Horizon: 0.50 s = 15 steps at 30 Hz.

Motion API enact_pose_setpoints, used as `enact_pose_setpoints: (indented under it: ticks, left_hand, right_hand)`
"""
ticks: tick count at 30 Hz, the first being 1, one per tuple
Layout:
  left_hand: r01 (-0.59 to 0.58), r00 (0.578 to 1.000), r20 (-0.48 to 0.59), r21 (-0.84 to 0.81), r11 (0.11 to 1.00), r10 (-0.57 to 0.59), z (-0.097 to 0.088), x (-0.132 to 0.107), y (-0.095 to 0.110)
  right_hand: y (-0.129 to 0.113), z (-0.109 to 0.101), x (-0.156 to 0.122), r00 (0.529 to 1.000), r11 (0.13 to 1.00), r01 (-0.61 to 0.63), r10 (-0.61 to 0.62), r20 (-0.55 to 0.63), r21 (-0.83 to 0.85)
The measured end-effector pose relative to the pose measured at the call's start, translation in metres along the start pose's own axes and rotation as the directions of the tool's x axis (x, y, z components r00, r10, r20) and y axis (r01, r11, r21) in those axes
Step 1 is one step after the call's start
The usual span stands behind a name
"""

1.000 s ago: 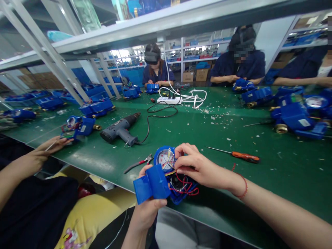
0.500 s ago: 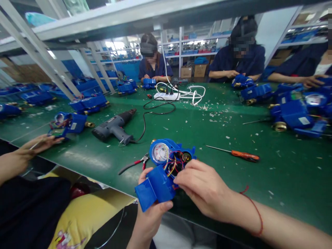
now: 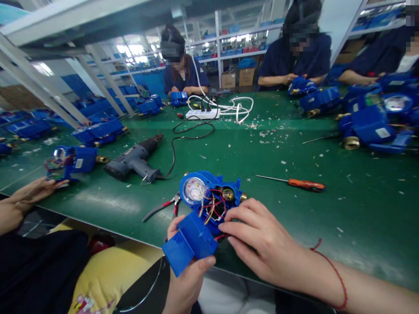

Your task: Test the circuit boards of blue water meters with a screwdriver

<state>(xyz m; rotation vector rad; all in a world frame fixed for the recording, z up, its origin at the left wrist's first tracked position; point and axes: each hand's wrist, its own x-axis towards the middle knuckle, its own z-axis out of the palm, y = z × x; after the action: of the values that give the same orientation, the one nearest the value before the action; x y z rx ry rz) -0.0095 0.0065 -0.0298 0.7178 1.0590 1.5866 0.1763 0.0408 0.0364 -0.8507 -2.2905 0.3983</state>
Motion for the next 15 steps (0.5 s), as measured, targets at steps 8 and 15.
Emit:
enact_pose_setpoints:
  ticks: [8,15]
  left_hand:
    - [-0.028,0.998,-0.064,0.019,0.999,0.029,0.013,-0.01,0.001]
    - [0.014,1.0,0.007,-0.107,0.994,-0.014,0.0,0.001,-0.018]
  right_hand:
    - [0.015,0.01,0.002,0.998,0.991,0.061,-0.061,-0.001,-0.123]
    - [0.022,-0.024,0.047,0.985,0.984,0.17,-0.169,0.027,-0.045]
